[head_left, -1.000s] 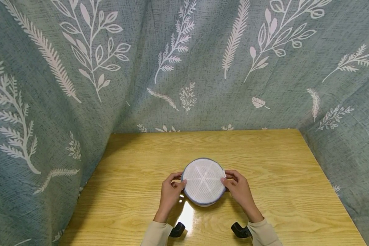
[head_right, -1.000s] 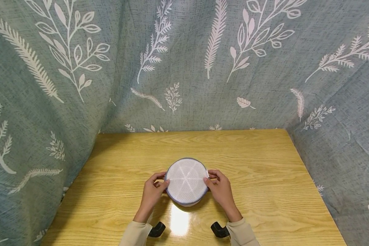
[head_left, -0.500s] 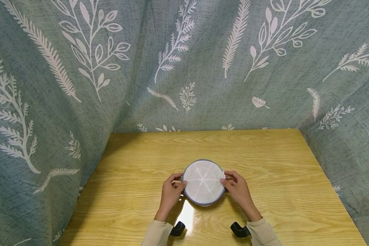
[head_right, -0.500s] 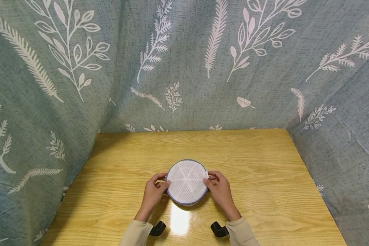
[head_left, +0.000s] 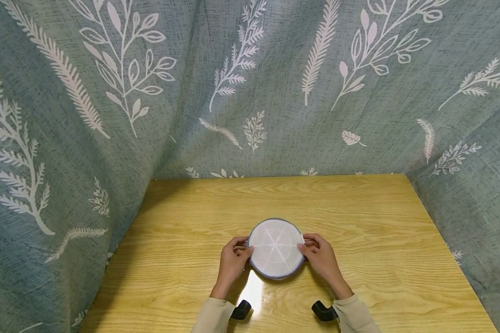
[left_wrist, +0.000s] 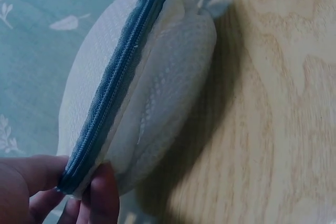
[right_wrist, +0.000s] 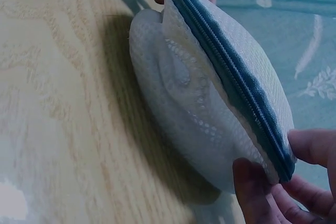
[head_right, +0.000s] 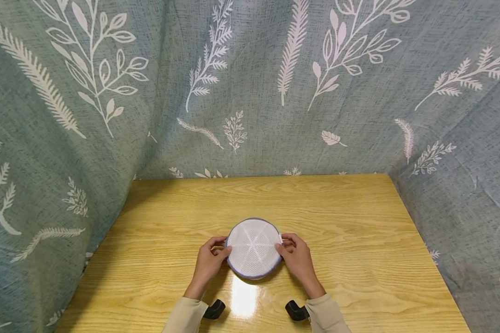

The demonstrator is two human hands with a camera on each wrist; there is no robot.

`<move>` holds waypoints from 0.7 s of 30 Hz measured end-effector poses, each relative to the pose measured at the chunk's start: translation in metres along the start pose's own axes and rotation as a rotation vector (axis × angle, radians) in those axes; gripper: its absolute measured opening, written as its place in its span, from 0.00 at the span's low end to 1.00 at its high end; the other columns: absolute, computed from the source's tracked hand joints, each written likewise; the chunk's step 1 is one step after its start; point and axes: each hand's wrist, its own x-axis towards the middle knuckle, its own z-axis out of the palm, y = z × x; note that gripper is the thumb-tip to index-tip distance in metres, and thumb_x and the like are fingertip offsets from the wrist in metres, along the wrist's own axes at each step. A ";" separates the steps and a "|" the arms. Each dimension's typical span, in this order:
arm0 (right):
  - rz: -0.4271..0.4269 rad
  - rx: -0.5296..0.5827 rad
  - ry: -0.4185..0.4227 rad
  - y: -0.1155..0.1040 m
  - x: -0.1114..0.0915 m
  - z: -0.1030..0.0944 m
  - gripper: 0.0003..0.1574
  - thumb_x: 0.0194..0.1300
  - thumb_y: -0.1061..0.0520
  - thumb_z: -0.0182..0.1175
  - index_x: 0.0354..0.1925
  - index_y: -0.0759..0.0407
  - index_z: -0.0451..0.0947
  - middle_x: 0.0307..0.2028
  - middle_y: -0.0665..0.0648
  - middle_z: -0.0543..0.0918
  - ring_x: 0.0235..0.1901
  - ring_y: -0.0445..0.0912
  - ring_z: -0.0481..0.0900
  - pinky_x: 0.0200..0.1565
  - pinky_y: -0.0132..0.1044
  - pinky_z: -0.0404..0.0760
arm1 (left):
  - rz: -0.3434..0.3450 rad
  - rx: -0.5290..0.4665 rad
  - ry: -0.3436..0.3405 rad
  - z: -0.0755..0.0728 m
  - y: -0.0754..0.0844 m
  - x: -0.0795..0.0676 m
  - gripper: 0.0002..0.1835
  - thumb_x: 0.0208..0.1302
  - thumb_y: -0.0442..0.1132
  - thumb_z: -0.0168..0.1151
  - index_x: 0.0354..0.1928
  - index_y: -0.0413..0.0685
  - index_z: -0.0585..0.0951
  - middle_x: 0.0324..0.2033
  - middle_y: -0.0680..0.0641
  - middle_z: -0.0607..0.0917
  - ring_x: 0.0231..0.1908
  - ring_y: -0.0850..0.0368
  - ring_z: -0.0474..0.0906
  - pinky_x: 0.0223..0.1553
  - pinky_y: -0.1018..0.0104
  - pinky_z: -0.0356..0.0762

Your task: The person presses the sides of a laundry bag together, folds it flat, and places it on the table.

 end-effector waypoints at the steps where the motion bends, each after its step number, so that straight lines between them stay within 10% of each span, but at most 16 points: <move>1: 0.000 -0.001 -0.001 0.000 0.000 0.000 0.18 0.70 0.67 0.67 0.56 0.74 0.80 0.40 0.63 0.86 0.32 0.38 0.81 0.34 0.27 0.80 | 0.000 0.001 0.001 0.000 -0.001 0.000 0.17 0.67 0.26 0.68 0.56 0.27 0.82 0.44 0.35 0.83 0.32 0.61 0.80 0.23 0.75 0.79; 21: -0.004 -0.066 -0.001 0.005 -0.002 0.004 0.19 0.70 0.65 0.69 0.57 0.72 0.80 0.42 0.63 0.86 0.36 0.46 0.84 0.38 0.29 0.82 | 0.019 0.049 0.020 0.002 -0.008 0.000 0.17 0.65 0.24 0.69 0.55 0.27 0.83 0.41 0.36 0.84 0.29 0.59 0.78 0.24 0.75 0.78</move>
